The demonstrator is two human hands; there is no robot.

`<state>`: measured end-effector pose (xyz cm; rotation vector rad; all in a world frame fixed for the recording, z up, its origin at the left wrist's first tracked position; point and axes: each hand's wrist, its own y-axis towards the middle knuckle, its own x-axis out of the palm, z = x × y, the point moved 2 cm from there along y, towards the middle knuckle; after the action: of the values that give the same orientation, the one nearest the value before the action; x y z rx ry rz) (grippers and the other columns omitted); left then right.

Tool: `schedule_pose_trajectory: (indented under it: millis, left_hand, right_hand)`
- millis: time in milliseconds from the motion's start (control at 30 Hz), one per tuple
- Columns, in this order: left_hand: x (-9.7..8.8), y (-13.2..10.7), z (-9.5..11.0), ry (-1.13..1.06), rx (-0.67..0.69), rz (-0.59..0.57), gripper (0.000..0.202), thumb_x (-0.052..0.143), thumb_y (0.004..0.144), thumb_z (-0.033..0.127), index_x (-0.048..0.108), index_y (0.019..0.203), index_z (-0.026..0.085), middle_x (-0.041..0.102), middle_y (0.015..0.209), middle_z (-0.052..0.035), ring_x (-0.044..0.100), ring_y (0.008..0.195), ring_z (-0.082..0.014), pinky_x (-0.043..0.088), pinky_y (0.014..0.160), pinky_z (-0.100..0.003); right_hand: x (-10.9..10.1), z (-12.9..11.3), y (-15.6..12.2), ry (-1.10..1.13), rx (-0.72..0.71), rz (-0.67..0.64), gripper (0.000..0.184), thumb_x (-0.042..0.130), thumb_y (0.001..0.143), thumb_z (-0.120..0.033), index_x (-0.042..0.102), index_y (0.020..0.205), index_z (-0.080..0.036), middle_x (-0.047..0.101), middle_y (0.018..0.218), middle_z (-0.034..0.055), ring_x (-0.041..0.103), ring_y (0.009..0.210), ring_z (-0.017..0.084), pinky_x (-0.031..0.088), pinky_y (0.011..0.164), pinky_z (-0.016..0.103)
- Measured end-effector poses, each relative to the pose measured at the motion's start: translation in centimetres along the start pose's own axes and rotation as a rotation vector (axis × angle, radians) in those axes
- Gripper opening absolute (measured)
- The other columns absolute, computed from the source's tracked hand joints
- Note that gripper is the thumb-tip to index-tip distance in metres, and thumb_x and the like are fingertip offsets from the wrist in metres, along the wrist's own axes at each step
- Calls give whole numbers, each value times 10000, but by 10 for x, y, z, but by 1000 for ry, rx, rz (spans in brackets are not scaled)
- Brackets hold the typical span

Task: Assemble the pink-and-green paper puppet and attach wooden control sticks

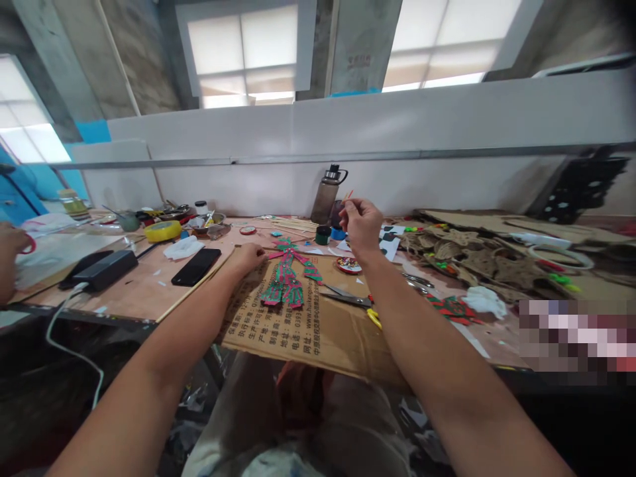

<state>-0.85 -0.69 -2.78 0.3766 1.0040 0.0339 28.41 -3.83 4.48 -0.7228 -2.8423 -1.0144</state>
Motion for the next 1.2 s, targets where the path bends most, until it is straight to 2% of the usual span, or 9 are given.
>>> schedule_pose_trajectory:
  millis: [133,267,567,700,800,900,967,1067,1200]
  left_hand:
    - [4,-4,11,58,9,-9,203,637,777,358,724,800,175,739,871,-93,639,841,-209,449,784,-265]
    - [3,-10,20,65,29,25,223,578,833,340,715,811,165,734,862,-87,628,812,-193,443,767,-255]
    - [-6,-5,21,-42,61,208,231,488,880,279,678,884,147,719,951,-78,618,876,-190,432,791,-262]
    - [-4,1,33,-87,131,167,232,497,874,274,683,831,142,712,857,-65,608,792,-174,429,737,-258]
    - [-2,-5,44,-113,205,107,195,548,854,273,689,803,148,704,841,-52,594,765,-161,426,727,-255]
    - [-1,-18,49,-177,276,107,217,555,872,311,682,805,149,699,854,-54,596,796,-159,436,761,-257]
    - [1,-27,48,-270,305,149,207,561,874,305,671,795,149,699,878,-60,601,820,-163,444,781,-264]
    - [6,-32,44,-356,266,233,201,543,891,307,670,832,163,693,861,-48,591,783,-156,452,751,-269]
    - [14,-29,39,-425,256,255,197,544,888,308,665,825,166,695,857,-49,592,773,-154,456,729,-277]
  right_hand:
    - [2,5,-1,-51,31,-49,193,539,822,-303,641,873,-148,594,622,-28,508,427,64,369,390,168]
    - [-2,7,-2,-272,21,-175,237,503,842,-306,648,917,-135,633,687,-4,525,465,67,408,449,181]
    - [-33,-2,7,-615,-71,-361,148,585,769,-186,711,840,-153,684,688,7,554,564,121,455,674,271]
    - [-30,-3,12,-852,-155,-497,192,561,830,-213,722,914,-154,720,781,37,599,655,146,457,716,272]
    - [-13,4,12,-961,-230,-609,217,533,861,-193,720,962,-146,736,917,68,639,820,166,458,787,266]
    - [17,16,12,-997,-257,-717,216,542,863,-185,721,976,-142,737,974,75,647,872,167,456,817,252]
    - [43,26,13,-1003,-264,-768,208,551,858,-180,728,964,-154,738,984,67,649,892,164,452,827,238]
    - [88,43,17,-1021,-264,-840,224,542,876,-195,728,997,-166,734,1034,66,645,953,164,438,858,226]
    - [149,74,22,-1084,-213,-958,236,519,904,-204,729,1004,-167,729,1046,81,642,983,177,438,871,239]
